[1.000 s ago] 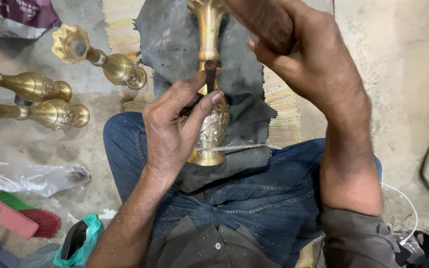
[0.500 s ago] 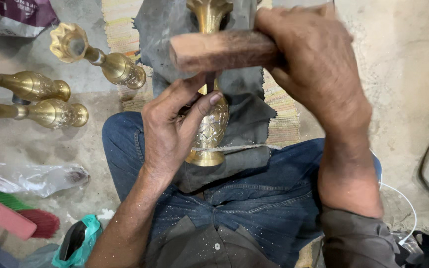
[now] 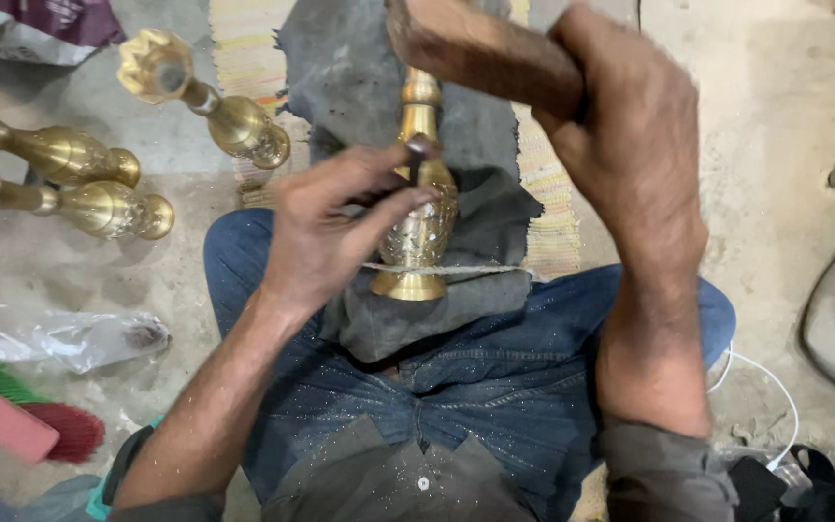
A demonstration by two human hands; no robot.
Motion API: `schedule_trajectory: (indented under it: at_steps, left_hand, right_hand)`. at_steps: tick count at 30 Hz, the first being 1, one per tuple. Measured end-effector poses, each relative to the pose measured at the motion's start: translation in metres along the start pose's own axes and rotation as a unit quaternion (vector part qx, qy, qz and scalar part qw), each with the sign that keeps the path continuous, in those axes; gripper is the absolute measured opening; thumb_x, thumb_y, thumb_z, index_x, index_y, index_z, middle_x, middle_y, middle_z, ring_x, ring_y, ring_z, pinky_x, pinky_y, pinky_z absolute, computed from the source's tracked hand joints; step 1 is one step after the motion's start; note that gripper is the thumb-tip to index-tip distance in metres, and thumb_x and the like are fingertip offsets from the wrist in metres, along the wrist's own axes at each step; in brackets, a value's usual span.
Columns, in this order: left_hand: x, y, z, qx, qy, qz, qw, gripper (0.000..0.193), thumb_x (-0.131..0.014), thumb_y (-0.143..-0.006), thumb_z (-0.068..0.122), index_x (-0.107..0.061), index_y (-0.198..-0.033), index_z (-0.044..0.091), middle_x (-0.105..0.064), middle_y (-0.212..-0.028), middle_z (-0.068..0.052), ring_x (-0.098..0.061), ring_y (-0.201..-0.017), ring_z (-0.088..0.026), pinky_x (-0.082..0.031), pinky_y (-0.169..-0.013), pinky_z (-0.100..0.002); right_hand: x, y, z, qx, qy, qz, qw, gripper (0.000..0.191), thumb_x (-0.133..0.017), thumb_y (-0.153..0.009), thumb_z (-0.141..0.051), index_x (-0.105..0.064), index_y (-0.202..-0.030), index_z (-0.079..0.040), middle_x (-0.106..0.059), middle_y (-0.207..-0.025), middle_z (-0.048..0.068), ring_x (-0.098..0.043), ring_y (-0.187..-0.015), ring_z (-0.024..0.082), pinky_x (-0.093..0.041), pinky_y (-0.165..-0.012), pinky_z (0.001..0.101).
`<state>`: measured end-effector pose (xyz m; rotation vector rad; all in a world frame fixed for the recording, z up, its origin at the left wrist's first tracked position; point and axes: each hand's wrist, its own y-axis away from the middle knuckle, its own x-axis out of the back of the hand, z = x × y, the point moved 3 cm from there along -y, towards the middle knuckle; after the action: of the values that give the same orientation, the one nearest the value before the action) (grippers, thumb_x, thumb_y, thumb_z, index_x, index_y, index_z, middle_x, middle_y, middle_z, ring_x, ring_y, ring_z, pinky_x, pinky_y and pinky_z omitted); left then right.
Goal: The person sits cross-legged on the floor with an engraved brass vase on their lap. They hold a punch against the vase's patterned surface and repeatedly strike it with a wooden mallet, repositioning the punch to work different spots of the design, occasionally steadying the vase and adjusting a cord around its base.
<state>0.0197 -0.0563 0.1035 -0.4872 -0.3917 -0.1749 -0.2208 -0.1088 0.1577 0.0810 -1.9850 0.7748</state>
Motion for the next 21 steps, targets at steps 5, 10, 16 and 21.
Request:
schedule_trajectory:
  at_steps: [5,10,16,21]
  left_hand:
    - [-0.001,-0.003,-0.009,-0.042,0.003,-0.029,0.999,0.033,-0.081,-0.096,0.011,-0.072,-0.128,0.009,-0.078,-0.106,-0.006,-0.077,-0.091,-0.013,-0.067,-0.079,-0.026]
    - [-0.007,-0.002,-0.022,0.056,0.062,-0.037,0.996,0.032,-0.081,-0.096,0.013,-0.072,-0.127,0.011,-0.080,-0.101,-0.001,-0.079,-0.086,-0.010,-0.065,-0.073,-0.024]
    - [-0.003,-0.004,-0.012,-0.031,0.033,-0.053,0.998,0.033,-0.079,-0.099,0.012,-0.070,-0.130,0.012,-0.077,-0.112,-0.003,-0.078,-0.096,-0.012,-0.068,-0.082,-0.026]
    - [-0.003,-0.005,-0.011,-0.031,0.053,-0.061,0.996,0.036,-0.076,-0.101,0.011,-0.068,-0.136,0.012,-0.076,-0.110,-0.003,-0.077,-0.099,-0.013,-0.069,-0.087,-0.027]
  right_hand:
    - [0.005,0.002,-0.012,0.052,0.016,0.000,0.999,0.028,-0.083,-0.086,-0.003,-0.067,-0.109,-0.004,-0.068,-0.101,0.011,-0.066,-0.094,0.032,-0.049,-0.082,0.0435]
    - [0.012,0.004,-0.014,0.072,0.069,0.019,0.995,0.025,-0.083,-0.089,-0.007,-0.067,-0.109,-0.007,-0.067,-0.097,0.006,-0.063,-0.093,0.028,-0.043,-0.082,0.0411]
    - [0.014,0.007,-0.019,0.093,0.152,0.026,0.984,0.025,-0.079,-0.087,-0.003,-0.063,-0.107,-0.007,-0.064,-0.095,0.005,-0.062,-0.093,0.026,-0.041,-0.083,0.0404]
    - [0.017,0.005,-0.013,-0.013,-0.035,0.015,0.999,0.023,-0.077,-0.093,-0.002,-0.060,-0.108,-0.006,-0.065,-0.102,0.004,-0.064,-0.092,0.021,-0.045,-0.081,0.0346]
